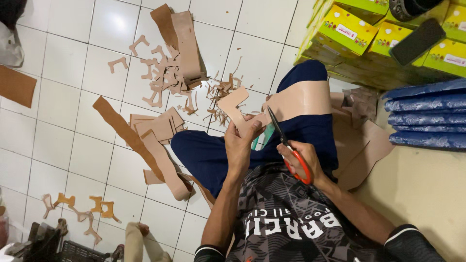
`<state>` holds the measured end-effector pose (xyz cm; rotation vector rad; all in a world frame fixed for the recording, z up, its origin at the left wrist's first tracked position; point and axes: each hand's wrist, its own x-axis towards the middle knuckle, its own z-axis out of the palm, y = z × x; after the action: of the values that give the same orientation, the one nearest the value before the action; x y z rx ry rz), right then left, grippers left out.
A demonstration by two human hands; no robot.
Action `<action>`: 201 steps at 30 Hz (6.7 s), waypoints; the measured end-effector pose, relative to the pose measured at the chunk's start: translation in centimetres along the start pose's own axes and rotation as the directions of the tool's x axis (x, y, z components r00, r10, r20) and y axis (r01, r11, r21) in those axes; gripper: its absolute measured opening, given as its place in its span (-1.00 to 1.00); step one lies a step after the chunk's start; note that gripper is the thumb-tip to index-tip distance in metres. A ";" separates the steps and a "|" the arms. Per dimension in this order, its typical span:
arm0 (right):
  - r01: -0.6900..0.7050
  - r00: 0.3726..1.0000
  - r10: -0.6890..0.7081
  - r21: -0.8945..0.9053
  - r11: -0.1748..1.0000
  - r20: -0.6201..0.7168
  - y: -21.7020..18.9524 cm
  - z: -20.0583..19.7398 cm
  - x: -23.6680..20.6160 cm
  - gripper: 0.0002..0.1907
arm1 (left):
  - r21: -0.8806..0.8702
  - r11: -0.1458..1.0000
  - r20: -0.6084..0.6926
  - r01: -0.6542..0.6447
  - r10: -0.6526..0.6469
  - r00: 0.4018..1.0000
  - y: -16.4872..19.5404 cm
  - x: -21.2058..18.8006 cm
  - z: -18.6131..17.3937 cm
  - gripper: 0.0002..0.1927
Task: The person sits on the floor and uses red-handled scissors to cut a tan flexible sheet into small shapes. Cut pieces and trimmings accumulate on the floor as the person repeatedly repositions the sheet and continues cutting.
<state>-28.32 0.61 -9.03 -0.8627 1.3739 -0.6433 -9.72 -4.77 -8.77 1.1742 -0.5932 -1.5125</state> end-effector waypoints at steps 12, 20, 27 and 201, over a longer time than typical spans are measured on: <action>0.075 0.990 -0.076 0.015 0.997 0.119 0.9 0.5 0.7 -0.60 | 0.453 0.883 0.029 -0.122 0.122 0.992 2.8 -0.2 -3.6 -0.49; 0.051 0.966 -0.026 -0.090 0.995 0.257 1.4 1.9 0.9 -0.57 | 0.369 0.917 -0.030 -0.152 0.175 0.984 2.8 -2.2 -4.6 -0.50; 0.185 0.947 -0.087 -0.304 0.935 0.310 0.6 2.3 1.6 -0.55 | 0.353 0.926 -0.033 -0.135 0.157 0.987 3.4 -2.6 -4.4 -0.53; 0.161 0.811 -0.113 -0.033 0.986 0.574 -7.2 4.4 2.7 -0.64 | 0.399 0.817 -0.071 -0.415 0.479 0.875 7.4 -5.9 -4.2 -0.73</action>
<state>-22.95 -4.93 -4.69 -1.1195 0.7962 -0.3868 -3.13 -0.60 -1.97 1.3174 -0.9966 -0.9039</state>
